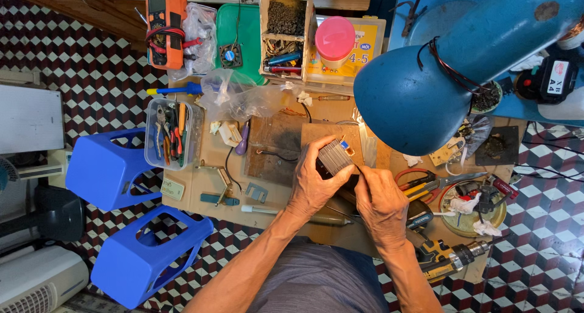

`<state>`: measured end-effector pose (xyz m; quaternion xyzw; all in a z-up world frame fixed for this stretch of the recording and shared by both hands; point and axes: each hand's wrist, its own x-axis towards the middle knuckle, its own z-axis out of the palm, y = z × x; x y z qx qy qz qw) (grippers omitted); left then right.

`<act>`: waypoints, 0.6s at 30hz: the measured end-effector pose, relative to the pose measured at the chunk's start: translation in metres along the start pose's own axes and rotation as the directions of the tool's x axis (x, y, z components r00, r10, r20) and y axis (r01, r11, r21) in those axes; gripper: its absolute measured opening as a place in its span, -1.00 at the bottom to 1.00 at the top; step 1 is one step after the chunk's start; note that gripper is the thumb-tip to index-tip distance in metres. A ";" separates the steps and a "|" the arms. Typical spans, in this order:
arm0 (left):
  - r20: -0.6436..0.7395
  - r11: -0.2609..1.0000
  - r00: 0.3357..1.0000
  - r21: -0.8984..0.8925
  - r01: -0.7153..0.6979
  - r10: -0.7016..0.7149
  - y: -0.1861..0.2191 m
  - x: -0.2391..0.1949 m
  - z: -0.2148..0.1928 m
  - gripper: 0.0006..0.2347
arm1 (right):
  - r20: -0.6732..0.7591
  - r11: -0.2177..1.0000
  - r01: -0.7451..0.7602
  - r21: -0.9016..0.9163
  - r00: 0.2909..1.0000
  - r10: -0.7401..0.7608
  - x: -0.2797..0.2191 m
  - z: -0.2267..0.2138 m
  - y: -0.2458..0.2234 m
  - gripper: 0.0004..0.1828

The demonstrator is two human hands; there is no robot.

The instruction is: The person works at a cluttered workbench, using a small blade to scrape and clean the surface of a metal heat sink. They then use pliers to trim a wire and insert a small plastic component into the heat sink assembly.

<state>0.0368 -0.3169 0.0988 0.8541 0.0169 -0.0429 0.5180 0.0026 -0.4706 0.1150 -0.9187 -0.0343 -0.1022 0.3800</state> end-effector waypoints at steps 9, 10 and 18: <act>-0.006 0.999 0.999 0.001 0.054 -0.054 0.001 0.000 0.001 -0.45 | 0.025 0.999 -0.013 -0.048 1.000 0.014 0.000 0.005 -0.003 -0.76; -0.011 0.999 0.999 0.003 0.040 -0.040 0.001 0.001 0.001 -0.45 | 0.029 0.999 -0.018 -0.044 0.999 0.019 0.000 0.006 -0.003 -0.75; -0.002 0.999 0.999 0.023 -0.041 0.041 0.001 0.001 0.000 -0.44 | 0.008 1.000 -0.001 -0.007 1.000 0.001 0.004 0.012 0.000 -0.73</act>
